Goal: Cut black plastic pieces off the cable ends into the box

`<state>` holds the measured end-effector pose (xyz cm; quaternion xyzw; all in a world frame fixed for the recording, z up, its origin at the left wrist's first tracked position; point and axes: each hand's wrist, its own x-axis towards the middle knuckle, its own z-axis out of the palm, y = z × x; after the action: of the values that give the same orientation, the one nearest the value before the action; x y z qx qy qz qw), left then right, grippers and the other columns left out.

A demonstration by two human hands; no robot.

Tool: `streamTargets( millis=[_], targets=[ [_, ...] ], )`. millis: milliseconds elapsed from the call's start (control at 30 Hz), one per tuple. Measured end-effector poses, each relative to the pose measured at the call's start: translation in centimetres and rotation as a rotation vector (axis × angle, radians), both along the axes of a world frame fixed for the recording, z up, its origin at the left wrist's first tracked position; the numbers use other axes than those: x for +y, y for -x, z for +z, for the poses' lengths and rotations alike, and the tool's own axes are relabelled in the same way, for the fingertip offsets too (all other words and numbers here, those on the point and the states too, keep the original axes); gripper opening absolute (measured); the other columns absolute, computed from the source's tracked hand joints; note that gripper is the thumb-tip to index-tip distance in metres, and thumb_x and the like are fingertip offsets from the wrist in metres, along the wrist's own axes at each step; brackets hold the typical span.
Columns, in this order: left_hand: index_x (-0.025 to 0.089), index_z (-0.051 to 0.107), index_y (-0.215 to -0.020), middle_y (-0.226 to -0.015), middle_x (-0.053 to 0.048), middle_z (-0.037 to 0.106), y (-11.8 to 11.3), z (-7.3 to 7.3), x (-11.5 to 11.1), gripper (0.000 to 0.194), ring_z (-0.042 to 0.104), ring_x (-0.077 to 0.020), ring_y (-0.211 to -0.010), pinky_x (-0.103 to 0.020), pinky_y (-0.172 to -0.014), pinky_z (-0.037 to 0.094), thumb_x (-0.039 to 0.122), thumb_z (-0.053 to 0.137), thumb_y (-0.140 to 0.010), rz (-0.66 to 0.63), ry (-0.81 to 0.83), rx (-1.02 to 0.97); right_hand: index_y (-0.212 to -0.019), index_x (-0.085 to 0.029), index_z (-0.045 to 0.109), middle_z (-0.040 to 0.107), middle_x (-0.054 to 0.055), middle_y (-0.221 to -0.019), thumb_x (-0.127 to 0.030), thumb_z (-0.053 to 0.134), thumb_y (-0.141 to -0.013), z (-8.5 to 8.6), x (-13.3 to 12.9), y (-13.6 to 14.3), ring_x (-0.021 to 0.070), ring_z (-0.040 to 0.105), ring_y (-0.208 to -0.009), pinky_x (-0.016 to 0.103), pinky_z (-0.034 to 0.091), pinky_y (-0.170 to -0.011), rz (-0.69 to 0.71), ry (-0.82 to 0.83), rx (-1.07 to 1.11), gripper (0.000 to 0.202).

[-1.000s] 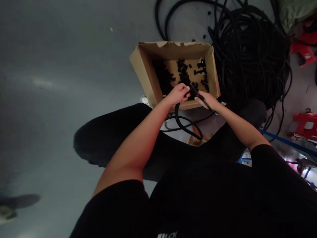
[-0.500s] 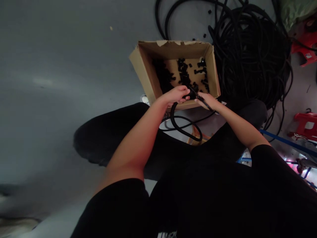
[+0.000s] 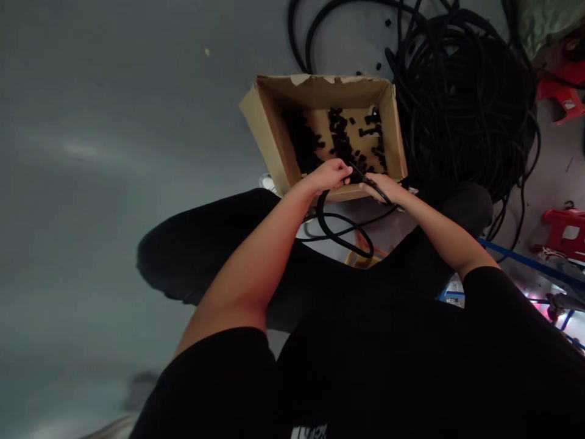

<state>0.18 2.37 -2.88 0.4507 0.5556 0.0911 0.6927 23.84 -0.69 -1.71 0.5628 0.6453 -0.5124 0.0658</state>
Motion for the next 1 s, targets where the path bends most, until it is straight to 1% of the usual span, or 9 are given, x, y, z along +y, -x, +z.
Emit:
streamTargets(
  millis=[67,133,233,400,467,633,700,867,1000],
  targets=[
    [0.026,0.057,-0.083,-0.067,0.001,0.061,-0.3,-0.3,0.0,0.035,0.052,-0.0196,-0.062,-0.029,-0.066,0.037,0.018,0.075,-0.112,0.012,-0.116,0.101,-0.108,-0.025,0.065,0.071,0.000,-0.075,-0.051,0.067,-0.120,0.3,0.0,0.2,0.0223,0.072,-0.067,0.032,0.057,-0.076,-0.025,0.002,-0.024,0.028],
    [0.027,0.058,-0.088,-0.075,-0.001,0.068,-0.7,-0.6,-0.3,0.031,0.063,-0.0246,-0.077,-0.032,-0.078,0.046,0.017,0.080,-0.108,0.061,-0.220,0.191,-0.108,-0.024,0.066,0.071,0.000,-0.074,-0.049,0.066,-0.121,0.5,0.0,0.4,0.0225,0.072,-0.066,0.032,0.057,-0.076,-0.044,-0.007,-0.043,0.028],
    [0.028,0.057,-0.092,-0.084,-0.002,0.070,-1.2,-0.9,-0.7,0.030,0.067,-0.0285,-0.091,-0.035,-0.092,0.050,0.018,0.080,-0.107,0.074,-0.300,0.233,-0.110,-0.023,0.069,0.073,0.001,-0.077,-0.046,0.066,-0.122,0.3,0.0,0.5,0.0240,0.074,-0.070,0.033,0.058,-0.080,-0.046,-0.022,-0.050,0.027],
    [0.028,0.055,-0.092,-0.088,-0.002,0.067,-1.3,-0.5,-1.3,0.032,0.063,-0.0264,-0.088,-0.035,-0.088,0.048,0.016,0.082,-0.103,-0.037,-0.322,0.181,-0.116,-0.022,0.075,0.080,0.006,-0.087,-0.041,0.074,-0.119,0.0,0.0,0.5,0.0300,0.080,-0.090,0.036,0.059,-0.094,0.031,-0.071,-0.120,0.019],
    [0.028,0.056,-0.093,-0.091,-0.002,0.067,-1.2,-0.2,-1.5,0.032,0.063,-0.0267,-0.089,-0.036,-0.090,0.048,0.017,0.085,-0.100,-0.032,-0.353,0.218,-0.118,-0.022,0.075,0.079,0.006,-0.085,-0.040,0.072,-0.122,0.1,0.0,0.6,0.0288,0.080,-0.086,0.036,0.059,-0.093,0.015,-0.048,-0.120,0.019],
    [0.026,0.066,-0.105,-0.099,-0.006,0.073,-0.8,0.2,-1.3,0.022,0.073,-0.0329,-0.108,-0.041,-0.104,0.057,0.021,0.087,-0.101,0.118,-0.379,0.278,-0.113,-0.024,0.070,0.075,0.003,-0.079,-0.059,0.073,-0.123,0.4,-0.1,1.0,0.0247,0.074,-0.069,0.036,0.061,-0.082,-0.119,-0.016,-0.067,0.037],
    [0.026,0.065,-0.107,-0.099,-0.006,0.074,-0.8,0.2,-0.7,0.023,0.074,-0.0307,-0.108,-0.039,-0.102,0.059,0.017,0.085,-0.102,0.207,-0.323,0.232,-0.115,-0.025,0.067,0.074,0.002,-0.081,-0.058,0.074,-0.122,-0.1,-0.1,1.0,0.0244,0.075,-0.070,0.036,0.062,-0.081,-0.124,0.004,-0.050,0.034],
    [0.025,0.059,-0.111,-0.089,0.000,0.074,-1.2,-0.5,0.3,0.022,0.065,-0.0174,-0.074,-0.026,-0.072,0.052,0.006,0.067,-0.104,0.413,0.015,-0.063,-0.125,-0.028,0.056,0.070,-0.003,-0.085,-0.054,0.064,-0.125,-2.7,-0.7,0.7,0.0217,0.076,-0.078,0.035,0.066,-0.085,-0.174,0.097,0.149,0.028],
    [0.023,0.064,-0.112,-0.091,0.001,0.077,-1.4,-1.4,-0.1,0.025,0.074,-0.0143,-0.074,-0.023,-0.072,0.057,0.008,0.080,-0.100,0.465,0.007,-0.276,-0.124,-0.028,0.052,0.067,-0.002,-0.096,-0.063,0.068,-0.120,-4.3,-1.0,0.0,0.0212,0.073,-0.083,0.039,0.069,-0.090,-0.125,0.049,0.335,0.038]
  ],
)
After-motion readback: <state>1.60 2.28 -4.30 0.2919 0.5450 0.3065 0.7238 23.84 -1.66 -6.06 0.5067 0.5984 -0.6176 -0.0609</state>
